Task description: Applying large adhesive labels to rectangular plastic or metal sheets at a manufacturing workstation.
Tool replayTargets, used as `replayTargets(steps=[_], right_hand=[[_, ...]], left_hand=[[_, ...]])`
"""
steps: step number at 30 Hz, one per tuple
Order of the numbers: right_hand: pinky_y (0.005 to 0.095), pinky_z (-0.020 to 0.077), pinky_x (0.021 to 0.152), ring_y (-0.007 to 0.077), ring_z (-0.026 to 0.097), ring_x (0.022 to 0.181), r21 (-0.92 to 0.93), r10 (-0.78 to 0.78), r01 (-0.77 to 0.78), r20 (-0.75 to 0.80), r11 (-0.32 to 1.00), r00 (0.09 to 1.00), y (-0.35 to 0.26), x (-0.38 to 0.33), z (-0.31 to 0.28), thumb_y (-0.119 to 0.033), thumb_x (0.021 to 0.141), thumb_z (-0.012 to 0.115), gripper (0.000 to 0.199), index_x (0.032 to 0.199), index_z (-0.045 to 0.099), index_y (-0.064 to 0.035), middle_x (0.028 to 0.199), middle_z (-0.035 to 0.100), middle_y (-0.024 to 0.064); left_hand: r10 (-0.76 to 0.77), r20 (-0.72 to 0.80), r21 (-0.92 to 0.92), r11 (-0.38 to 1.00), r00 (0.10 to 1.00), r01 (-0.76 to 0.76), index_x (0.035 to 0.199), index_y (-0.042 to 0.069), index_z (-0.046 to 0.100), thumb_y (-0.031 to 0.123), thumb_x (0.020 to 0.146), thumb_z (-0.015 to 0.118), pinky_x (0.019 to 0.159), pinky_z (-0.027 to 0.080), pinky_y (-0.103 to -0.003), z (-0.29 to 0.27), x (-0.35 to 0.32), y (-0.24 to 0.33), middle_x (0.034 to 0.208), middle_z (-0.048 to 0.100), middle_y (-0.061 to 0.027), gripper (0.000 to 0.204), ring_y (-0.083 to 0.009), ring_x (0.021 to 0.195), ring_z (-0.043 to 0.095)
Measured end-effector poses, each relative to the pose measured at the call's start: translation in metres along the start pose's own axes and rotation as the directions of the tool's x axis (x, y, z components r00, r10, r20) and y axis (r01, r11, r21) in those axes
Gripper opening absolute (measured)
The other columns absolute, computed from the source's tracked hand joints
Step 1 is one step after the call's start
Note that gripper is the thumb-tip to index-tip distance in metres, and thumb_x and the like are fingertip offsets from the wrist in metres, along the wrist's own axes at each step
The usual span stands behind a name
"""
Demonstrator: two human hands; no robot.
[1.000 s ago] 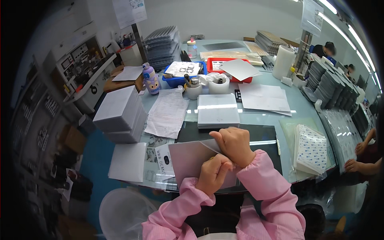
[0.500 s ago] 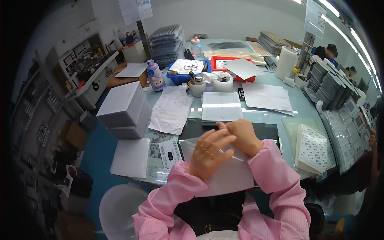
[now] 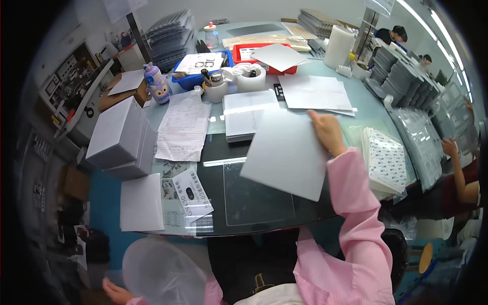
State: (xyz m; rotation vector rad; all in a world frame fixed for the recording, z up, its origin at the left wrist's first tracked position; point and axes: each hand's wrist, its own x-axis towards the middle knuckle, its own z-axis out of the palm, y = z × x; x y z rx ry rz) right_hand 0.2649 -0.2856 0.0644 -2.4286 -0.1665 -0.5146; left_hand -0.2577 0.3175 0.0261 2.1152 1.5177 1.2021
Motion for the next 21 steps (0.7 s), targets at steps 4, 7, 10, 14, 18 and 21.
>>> replayTargets(steps=[4,7,10,14,18,21], right_hand=[[0.0351,0.0367,0.048,0.0118,0.039,0.047,0.336,0.120,-0.209,0.265,0.918,0.957,-0.016,-0.024,0.043,-0.043,0.097,0.061,0.060,0.062,0.057,0.0051,0.051,0.046,0.0040],[0.0318,0.0352,0.045,0.0087,0.039,0.047,0.377,0.151,-0.287,0.350,0.881,0.924,-0.022,-0.037,0.053,-0.041,0.097,0.062,0.058,0.059,0.057,0.0024,0.051,0.048,-0.0009],[0.0301,0.0334,0.044,0.0072,0.039,0.046,0.368,0.155,-0.311,0.396,0.876,0.905,-0.016,-0.041,0.061,-0.040,0.097,0.063,0.057,0.057,0.056,0.0002,0.050,0.048,-0.0013],[0.0290,0.0318,0.043,0.0064,0.038,0.045,0.355,0.197,-0.364,0.427,0.861,0.882,-0.020,-0.046,0.059,-0.039,0.097,0.063,0.056,0.056,0.056,-0.0003,0.050,0.047,-0.0015],[0.0285,0.0310,0.042,0.0060,0.037,0.045,0.348,0.219,-0.377,0.416,0.858,0.883,-0.014,-0.047,0.057,-0.037,0.097,0.064,0.056,0.056,0.056,-0.0005,0.050,0.047,-0.0020],[0.0287,0.0305,0.042,0.0054,0.037,0.045,0.376,0.204,-0.366,0.407,0.851,0.890,-0.003,-0.046,0.059,-0.037,0.097,0.064,0.055,0.055,0.056,-0.0007,0.050,0.047,-0.0024]], left_hand=[[0.218,0.251,0.251,0.926,0.943,-0.281,0.114,0.008,0.060,0.023,0.094,0.057,0.085,0.051,-0.036,0.005,-0.017,-0.073,0.114,0.064,-0.0163,0.025,-0.0304,0.100,0.065],[0.284,0.457,0.386,0.790,0.843,-0.476,0.102,0.009,0.062,0.020,0.091,0.057,0.079,0.051,-0.037,0.009,-0.044,-0.119,0.103,0.066,-0.0148,0.016,-0.0295,0.092,0.065],[0.264,0.655,0.450,0.616,0.708,-0.646,0.090,0.010,0.064,0.016,0.087,0.058,0.073,0.052,-0.038,0.019,-0.083,-0.155,0.093,0.067,-0.0133,0.009,-0.0287,0.084,0.066],[0.158,0.858,0.416,0.348,0.490,-0.840,0.074,0.010,0.067,0.012,0.083,0.059,0.066,0.053,-0.040,0.038,-0.118,-0.173,0.080,0.069,-0.0112,0.013,-0.0275,0.074,0.067],[0.008,0.913,0.388,0.297,0.408,-0.873,0.077,0.010,0.067,0.014,0.083,0.060,0.068,0.053,-0.041,0.055,-0.126,-0.173,0.084,0.068,-0.0123,0.010,-0.0284,0.078,0.067],[-0.213,0.869,0.483,0.559,0.447,-0.674,0.113,0.008,0.063,0.026,0.090,0.064,0.085,0.052,-0.039,0.067,-0.122,-0.160,0.116,0.064,-0.0186,0.029,-0.0327,0.103,0.063]])
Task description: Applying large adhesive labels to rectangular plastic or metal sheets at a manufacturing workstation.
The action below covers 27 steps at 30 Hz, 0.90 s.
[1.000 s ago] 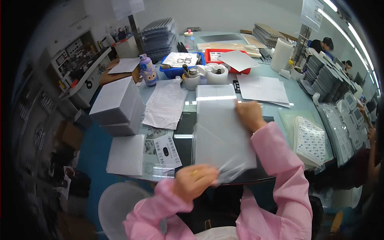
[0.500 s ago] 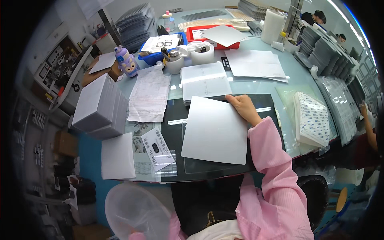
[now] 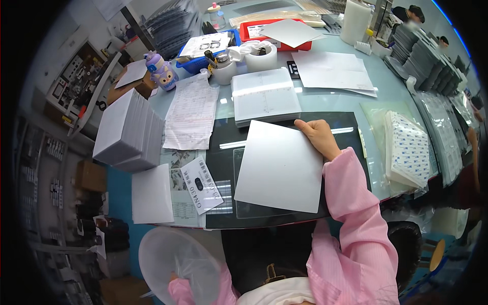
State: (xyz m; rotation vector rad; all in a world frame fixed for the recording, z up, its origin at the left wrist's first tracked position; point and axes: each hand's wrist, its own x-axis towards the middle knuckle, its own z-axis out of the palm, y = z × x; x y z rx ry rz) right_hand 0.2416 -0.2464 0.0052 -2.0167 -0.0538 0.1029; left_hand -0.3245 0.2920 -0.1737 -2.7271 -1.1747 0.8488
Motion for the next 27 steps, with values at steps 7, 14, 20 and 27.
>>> replayTargets(steps=[7,14,20,27], right_hand=[[0.0286,0.0274,0.043,0.0046,0.033,0.047,-0.001,-0.070,0.070,-0.029,0.998,0.997,-0.009,-0.008,0.002,-0.036,0.097,0.064,0.056,0.055,0.051,-0.0009,0.050,0.041,-0.0045],[0.0321,0.0253,0.044,0.0075,0.028,0.048,0.032,-0.108,0.108,-0.011,0.994,0.994,-0.022,-0.023,0.015,-0.033,0.094,0.068,0.057,0.053,0.045,0.0002,0.047,0.033,-0.0012],[0.0329,0.0238,0.044,0.0107,0.025,0.047,-0.118,-0.245,0.246,0.021,0.962,0.969,-0.023,-0.032,0.023,-0.030,0.094,0.068,0.056,0.054,0.045,0.0018,0.046,0.032,0.0030],[0.0329,0.0492,0.087,0.0273,0.063,0.104,-0.260,-0.599,0.555,-0.133,0.790,0.790,-0.044,-0.025,-0.001,-0.001,0.091,0.060,0.036,0.126,0.061,-0.0093,0.120,0.064,0.0140]], left_hand=[[-0.016,-0.386,-0.545,0.811,0.923,-0.214,0.089,0.006,0.073,0.014,0.087,0.069,0.064,0.052,-0.035,-0.083,0.005,0.106,0.073,0.068,-0.0126,0.009,-0.0251,0.068,0.068],[0.387,-0.510,-0.860,-0.199,0.768,-0.471,0.125,-0.006,0.059,0.012,0.100,0.056,0.072,0.055,-0.028,-0.284,-0.103,0.302,0.097,0.071,-0.0129,0.031,-0.0163,0.076,0.067],[0.670,-0.296,-0.953,-0.162,0.681,-0.255,0.126,-0.003,0.056,0.011,0.098,0.059,0.078,0.051,-0.023,-0.293,-0.087,0.391,0.105,0.069,-0.0075,0.031,-0.0093,0.088,0.063],[0.586,-0.318,-0.896,-0.442,0.745,-0.034,0.119,-0.002,0.060,0.009,0.097,0.058,0.080,0.052,-0.026,-0.324,-0.087,0.383,0.104,0.069,-0.0075,0.025,-0.0112,0.090,0.064]])
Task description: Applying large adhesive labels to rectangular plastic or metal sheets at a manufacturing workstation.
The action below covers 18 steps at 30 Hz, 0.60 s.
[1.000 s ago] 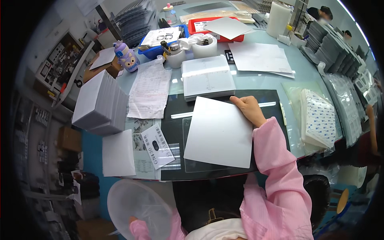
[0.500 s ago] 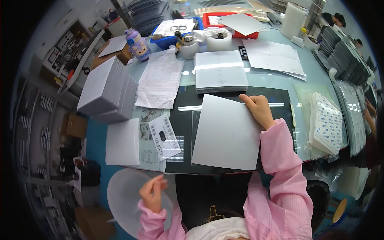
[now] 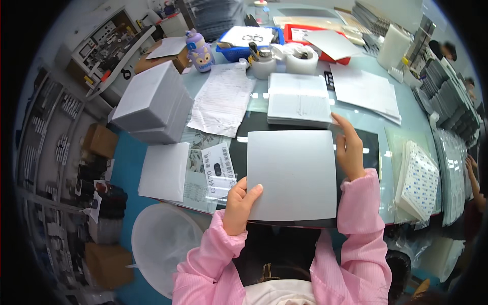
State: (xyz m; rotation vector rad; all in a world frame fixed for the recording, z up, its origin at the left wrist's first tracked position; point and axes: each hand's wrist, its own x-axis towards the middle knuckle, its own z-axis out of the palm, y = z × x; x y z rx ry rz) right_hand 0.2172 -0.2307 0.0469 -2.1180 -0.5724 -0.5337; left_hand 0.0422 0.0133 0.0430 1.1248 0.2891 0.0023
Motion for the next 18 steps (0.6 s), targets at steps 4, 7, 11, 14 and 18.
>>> replayTargets(steps=[4,7,11,14,18], right_hand=[[0.0496,0.0249,0.118,0.0335,0.043,0.139,-0.218,-0.354,0.360,0.071,0.907,0.933,-0.019,-0.010,0.002,-0.005,0.084,0.067,0.040,0.124,0.067,-0.0150,0.146,0.051,0.0146],[0.0446,0.0410,0.108,0.0295,0.067,0.107,0.253,-0.531,0.494,0.102,0.832,0.841,-0.002,0.016,-0.023,-0.004,0.086,0.067,0.015,0.100,0.073,-0.0035,0.104,0.074,0.0093],[0.0281,0.0495,0.081,0.0127,0.059,0.091,0.560,0.036,0.112,-0.247,0.821,0.968,-0.082,0.052,-0.080,-0.022,0.091,0.071,0.039,0.120,0.058,0.0013,0.104,0.064,0.0071],[0.0274,0.0495,0.083,0.0141,0.060,0.095,0.602,0.019,0.234,-0.383,0.763,0.923,-0.111,0.100,-0.121,-0.023,0.092,0.071,0.045,0.123,0.054,0.0026,0.109,0.063,0.0083],[0.0268,0.0498,0.084,0.0144,0.061,0.097,0.548,-0.102,0.347,-0.427,0.761,0.898,-0.130,0.119,-0.166,-0.027,0.092,0.071,0.048,0.125,0.053,0.0028,0.111,0.064,0.0102]], left_hand=[[0.016,0.038,0.068,0.997,0.999,-0.019,0.118,-0.001,0.059,0.024,0.102,0.052,0.079,0.053,-0.028,0.004,-0.003,0.029,0.102,0.069,-0.0088,0.031,-0.0131,0.086,0.065],[0.128,0.381,-0.226,0.973,0.916,-0.042,0.123,-0.002,0.057,0.050,0.104,0.038,0.078,0.055,-0.032,0.013,-0.008,0.056,0.105,0.070,-0.0158,0.058,-0.0208,0.084,0.069],[0.291,0.294,-0.047,0.956,0.910,-0.291,0.127,-0.003,0.058,0.066,0.099,0.026,0.067,0.059,-0.038,0.013,-0.031,0.066,0.095,0.072,-0.0235,0.080,-0.0308,0.074,0.072],[0.314,0.126,0.109,0.938,0.941,-0.328,0.115,-0.002,0.064,0.054,0.102,0.039,0.067,0.060,-0.038,0.023,-0.043,0.052,0.089,0.073,-0.0199,0.063,-0.0282,0.069,0.072],[0.342,0.149,0.094,0.929,0.928,-0.358,0.107,-0.003,0.065,0.041,0.105,0.041,0.067,0.059,-0.036,0.021,-0.043,0.039,0.086,0.073,-0.0194,0.050,-0.0270,0.068,0.071]])
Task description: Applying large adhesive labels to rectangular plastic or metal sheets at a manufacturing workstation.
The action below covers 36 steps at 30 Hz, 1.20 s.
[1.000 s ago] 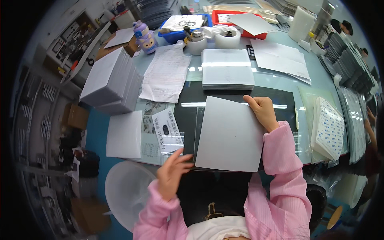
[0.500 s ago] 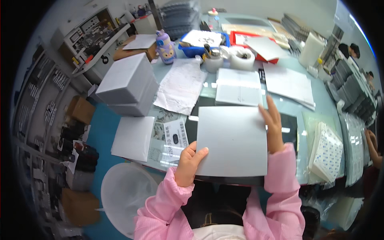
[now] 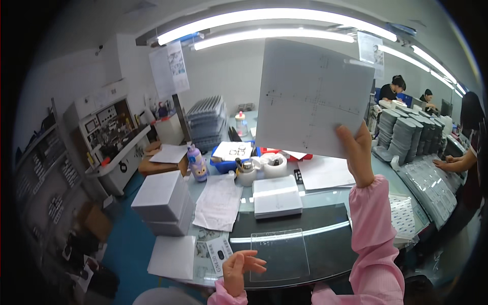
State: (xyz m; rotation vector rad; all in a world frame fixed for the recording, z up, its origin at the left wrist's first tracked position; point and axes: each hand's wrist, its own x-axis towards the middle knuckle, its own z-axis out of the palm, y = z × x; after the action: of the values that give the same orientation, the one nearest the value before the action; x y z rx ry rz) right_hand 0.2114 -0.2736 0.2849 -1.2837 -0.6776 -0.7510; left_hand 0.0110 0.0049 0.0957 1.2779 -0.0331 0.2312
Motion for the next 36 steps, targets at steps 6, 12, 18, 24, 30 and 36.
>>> replayTargets(steps=[6,12,18,24,30,36], right_hand=[[0.0257,0.0503,0.083,0.0142,0.062,0.096,-0.086,-0.055,0.057,0.027,0.995,0.998,-0.023,0.009,-0.012,-0.030,0.091,0.073,0.051,0.126,0.053,0.0022,0.110,0.065,0.0110],[0.0261,0.0516,0.081,0.0147,0.063,0.095,-0.077,-0.039,0.041,0.030,0.996,0.999,-0.025,0.004,-0.011,-0.034,0.089,0.074,0.053,0.125,0.055,0.0008,0.110,0.065,0.0112],[0.0262,0.0516,0.081,0.0139,0.063,0.095,-0.042,0.028,-0.025,0.069,0.999,0.997,-0.021,-0.011,-0.006,-0.034,0.090,0.073,0.054,0.125,0.054,0.0020,0.110,0.065,0.0101],[0.0241,0.0494,0.076,0.0095,0.061,0.089,0.070,0.398,-0.425,0.243,0.902,0.885,0.025,-0.085,0.012,-0.031,0.098,0.062,0.043,0.126,0.054,0.0015,0.105,0.065,0.0060],[0.0262,0.0514,0.077,0.0107,0.064,0.090,0.014,0.801,-0.866,0.374,0.500,0.468,0.097,-0.203,0.014,-0.035,0.104,0.049,0.044,0.128,0.055,0.0018,0.107,0.067,0.0075],[0.0247,0.0476,0.036,0.0120,0.062,0.052,-0.151,0.868,-0.941,0.451,0.304,0.208,0.131,-0.232,0.007,-0.036,0.103,0.050,0.043,0.119,0.058,0.0032,0.081,0.066,0.0068]], left_hand=[[0.006,-0.038,0.052,0.999,0.999,-0.004,0.102,-0.004,0.065,0.034,0.106,0.042,0.065,0.059,-0.036,-0.002,-0.003,0.004,0.084,0.073,-0.0187,0.045,-0.0266,0.066,0.071],[0.036,-0.040,0.075,0.997,0.999,-0.033,0.099,-0.005,0.066,0.034,0.106,0.042,0.066,0.060,-0.035,-0.007,-0.009,0.001,0.081,0.072,-0.0180,0.046,-0.0263,0.066,0.071],[0.017,-0.072,0.108,0.994,0.997,-0.009,0.097,-0.004,0.067,0.033,0.106,0.042,0.065,0.060,-0.035,-0.004,-0.015,-0.001,0.078,0.072,-0.0166,0.046,-0.0256,0.064,0.071],[-0.031,-0.027,0.059,0.998,0.999,0.032,0.116,-0.004,0.061,0.039,0.106,0.040,0.070,0.059,-0.035,-0.011,-0.010,-0.005,0.096,0.071,-0.0189,0.049,-0.0258,0.076,0.072],[-0.028,0.053,-0.153,0.988,0.998,0.036,0.152,-0.002,0.024,0.047,0.103,0.043,0.074,0.061,-0.035,-0.011,0.007,-0.020,0.117,0.066,-0.0195,0.072,-0.0260,0.096,0.070],[-0.252,-0.038,-0.039,0.967,0.967,0.251,0.145,-0.004,0.036,0.012,0.101,0.051,0.073,0.059,-0.030,-0.035,0.000,-0.063,0.103,0.069,-0.0107,0.049,-0.0172,0.089,0.070]])
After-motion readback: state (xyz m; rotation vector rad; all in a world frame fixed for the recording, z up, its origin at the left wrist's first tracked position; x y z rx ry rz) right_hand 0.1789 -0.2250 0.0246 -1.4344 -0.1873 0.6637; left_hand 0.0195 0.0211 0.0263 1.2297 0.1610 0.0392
